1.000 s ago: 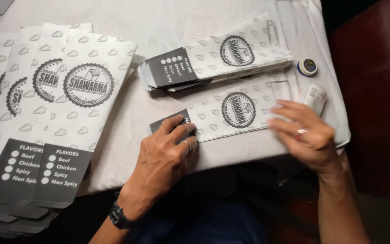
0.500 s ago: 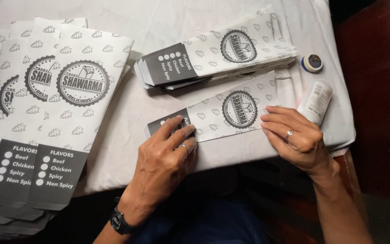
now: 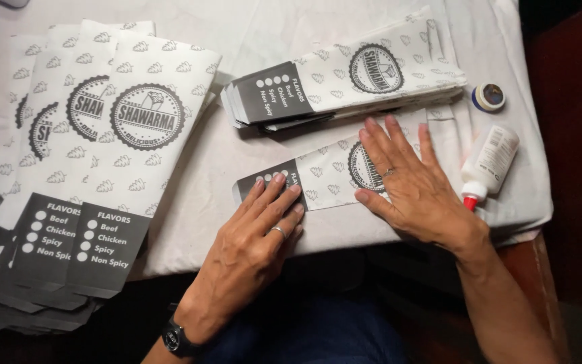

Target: The person repeatedly applies glue to the edge of printed paper wrappers and folds them to form a sealed edge. They handle multiple wrappers one at a time, pressing the glued edge to secure it, and place finished wrappers into a stack.

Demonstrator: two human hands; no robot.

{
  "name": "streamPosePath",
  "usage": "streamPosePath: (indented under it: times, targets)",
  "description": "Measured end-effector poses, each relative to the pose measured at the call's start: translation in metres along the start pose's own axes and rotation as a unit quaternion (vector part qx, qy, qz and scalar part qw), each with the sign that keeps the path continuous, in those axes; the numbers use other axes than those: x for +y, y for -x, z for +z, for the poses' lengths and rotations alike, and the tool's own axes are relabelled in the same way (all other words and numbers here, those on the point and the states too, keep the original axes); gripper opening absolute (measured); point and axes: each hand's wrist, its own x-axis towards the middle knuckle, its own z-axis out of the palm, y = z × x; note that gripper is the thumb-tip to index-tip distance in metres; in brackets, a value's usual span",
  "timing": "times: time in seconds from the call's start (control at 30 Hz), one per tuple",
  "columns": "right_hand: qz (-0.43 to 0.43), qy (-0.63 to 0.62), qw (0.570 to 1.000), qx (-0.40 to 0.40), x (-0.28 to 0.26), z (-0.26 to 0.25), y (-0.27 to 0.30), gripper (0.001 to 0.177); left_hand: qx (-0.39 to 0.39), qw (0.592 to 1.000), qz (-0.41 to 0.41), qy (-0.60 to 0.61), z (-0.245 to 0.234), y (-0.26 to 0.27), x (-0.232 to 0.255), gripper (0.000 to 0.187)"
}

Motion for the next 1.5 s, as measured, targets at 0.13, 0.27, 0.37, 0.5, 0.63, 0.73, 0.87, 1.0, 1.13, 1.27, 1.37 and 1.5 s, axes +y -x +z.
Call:
streamPosePath:
  times: [0.13,0.27,0.37,0.5,0.63,0.73,0.87,1.0,1.13,1.27,1.37,1.5]
  targets:
    - [0.015,0.0,1.0,-0.01,-0.001,-0.003,0.0,0.09,0.099,0.993,-0.059,-0.039,0.012,-0.018,0.005,0.022]
    - [-0.009,0.013,0.999,0.042,0.0,0.004,0.004,0.089,0.117,0.985,-0.063,-0.112,0.054,-0.058,0.017,0.031]
    - [0.003,-0.006,0.999,0.036,-0.003,0.003,0.003,0.087,-0.029,0.936,-0.202,-0.285,0.091,-0.057,0.022,0.057]
    - [0.019,-0.024,1.0,0.005,-0.005,0.005,0.006,0.09,-0.073,0.91,-0.258,-0.317,0.067,-0.022,0.022,0.064]
    - [0.078,-0.001,0.997,0.025,-0.001,0.0,0.005,0.105,-0.038,0.906,-0.276,-0.319,0.037,0.002,0.014,0.066]
    - [0.154,0.013,0.988,-0.019,-0.005,-0.005,0.009,0.122,-0.037,0.903,-0.288,-0.317,0.031,0.007,0.019,0.066]
    - [0.208,0.087,0.973,-0.051,-0.002,-0.015,0.011,0.141,-0.027,0.9,-0.302,-0.312,0.034,0.006,0.018,0.077]
    - [0.25,0.103,0.963,-0.012,0.014,-0.028,-0.001,0.138,-0.023,0.885,-0.302,-0.353,0.032,-0.005,0.028,0.091]
    - [0.113,0.092,0.96,0.24,0.011,-0.03,-0.035,0.063,0.053,0.964,-0.136,-0.224,0.034,-0.021,0.045,0.064]
    - [0.011,0.128,0.958,0.258,0.016,-0.031,-0.061,0.047,-0.002,0.979,-0.038,-0.199,0.043,-0.018,0.044,0.063]
    - [0.018,0.115,0.958,0.263,0.017,-0.037,-0.063,0.052,0.057,0.987,0.023,-0.149,0.023,-0.018,0.048,0.032]
    - [-0.003,0.088,0.955,0.284,0.021,-0.044,-0.067,0.059,0.038,0.982,0.047,-0.178,0.016,-0.012,0.053,0.028]
